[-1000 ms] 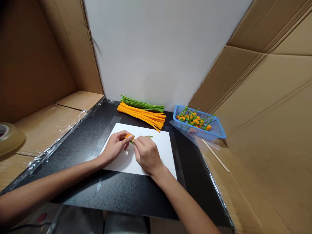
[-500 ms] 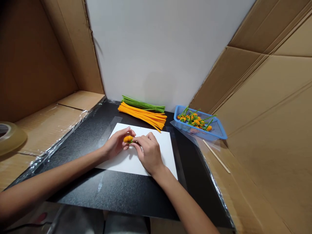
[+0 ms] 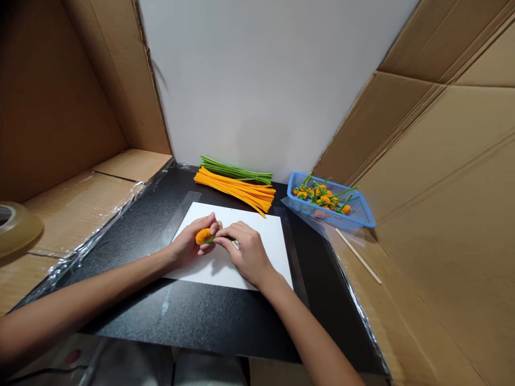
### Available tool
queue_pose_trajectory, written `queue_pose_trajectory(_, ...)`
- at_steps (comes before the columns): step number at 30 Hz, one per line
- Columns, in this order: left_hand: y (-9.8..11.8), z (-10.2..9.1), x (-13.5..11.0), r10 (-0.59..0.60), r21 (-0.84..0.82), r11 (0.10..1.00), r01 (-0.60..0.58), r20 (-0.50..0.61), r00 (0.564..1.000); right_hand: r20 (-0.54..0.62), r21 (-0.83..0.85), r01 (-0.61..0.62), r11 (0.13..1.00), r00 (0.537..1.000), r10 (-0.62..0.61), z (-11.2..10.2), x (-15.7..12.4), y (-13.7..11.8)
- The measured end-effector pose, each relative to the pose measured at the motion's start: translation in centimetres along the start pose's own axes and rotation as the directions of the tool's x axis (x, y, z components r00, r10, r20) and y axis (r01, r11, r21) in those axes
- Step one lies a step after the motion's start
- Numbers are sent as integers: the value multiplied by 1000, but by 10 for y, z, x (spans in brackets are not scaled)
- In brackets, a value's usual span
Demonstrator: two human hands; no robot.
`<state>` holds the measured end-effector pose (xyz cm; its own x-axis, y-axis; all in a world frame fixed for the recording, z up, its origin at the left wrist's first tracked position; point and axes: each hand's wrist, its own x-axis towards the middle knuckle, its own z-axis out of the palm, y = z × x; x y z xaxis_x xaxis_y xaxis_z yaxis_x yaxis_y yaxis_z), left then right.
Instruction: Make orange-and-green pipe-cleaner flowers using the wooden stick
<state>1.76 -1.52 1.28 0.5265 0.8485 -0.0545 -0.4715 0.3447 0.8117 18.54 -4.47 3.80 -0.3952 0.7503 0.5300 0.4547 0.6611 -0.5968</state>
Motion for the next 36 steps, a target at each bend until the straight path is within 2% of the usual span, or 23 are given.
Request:
queue_pose_trajectory(3,-1,0,0,-76,4,997,76,51,996,95,97,-24,995,995,15,-1,1,-4)
queue_pose_trajectory(6,-3,3,0,-24,20,1000,24,12,1000,113,88,-29,996,993,19,0,1,-3)
queue_pose_trajectory(14,-7,4,3,7,-16,1000,-10,-173,985,157,-132,81,988,986,-60,10,-3,3)
queue_pose_trajectory(20,-4,7,4,-15,-49,999,1,-284,959,167,-324,166,931,979,-116,17,-7,-3)
queue_pose_trajectory(27,-4,9,5,-6,-31,1000,-5,-359,933,145,-331,250,910,966,-212,21,-7,-1)
queue_pose_trajectory(30,-6,5,7,27,11,1000,-25,-322,946,148,-287,212,934,973,-176,21,-7,1)
queue_pose_trajectory(33,-8,-2,9,124,177,981,-81,-246,961,137,-210,91,973,989,-63,21,-7,-1)
queue_pose_trajectory(36,-13,-8,10,203,315,941,-122,-240,949,130,-170,-34,985,990,57,23,-8,-7)
